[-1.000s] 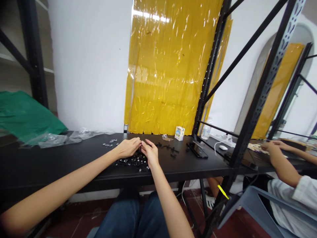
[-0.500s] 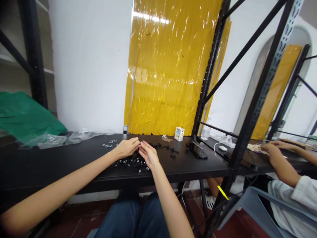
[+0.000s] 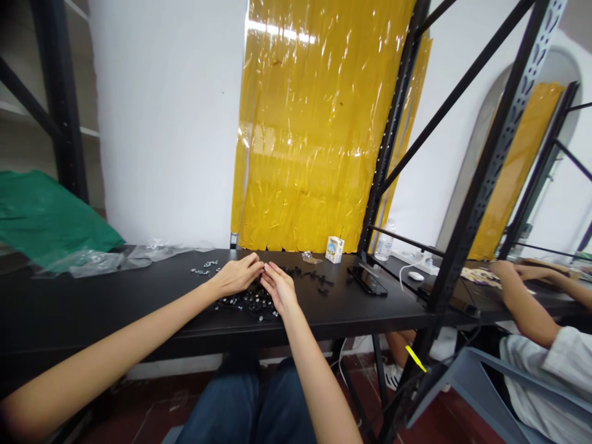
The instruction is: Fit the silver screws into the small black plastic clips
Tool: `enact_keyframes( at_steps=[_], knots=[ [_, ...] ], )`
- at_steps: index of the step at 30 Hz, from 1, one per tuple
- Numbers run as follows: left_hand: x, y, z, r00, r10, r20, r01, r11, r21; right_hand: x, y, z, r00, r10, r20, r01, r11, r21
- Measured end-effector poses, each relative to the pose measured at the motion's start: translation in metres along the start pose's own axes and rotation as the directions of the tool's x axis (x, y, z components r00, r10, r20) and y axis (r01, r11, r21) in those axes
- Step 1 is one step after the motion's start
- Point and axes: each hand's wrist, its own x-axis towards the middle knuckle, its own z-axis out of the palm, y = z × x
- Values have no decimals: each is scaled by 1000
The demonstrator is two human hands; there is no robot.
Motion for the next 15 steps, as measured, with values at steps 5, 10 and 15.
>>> enact_keyframes(
  at_steps=[5,10,15],
  knots=[
    [0,2,-2,999,-16,-51,12,997,-83,1,0,0,999,-36,-29,37,998,46],
    [-1,2,-2,986,-87,-140,59,980,-191,2,0,0,999,-34,-26,35,999,36],
    [-2,0,1,978,-57,-199,15,979,-204,2,1,-1,999,-37,-26,38,998,53]
  ],
)
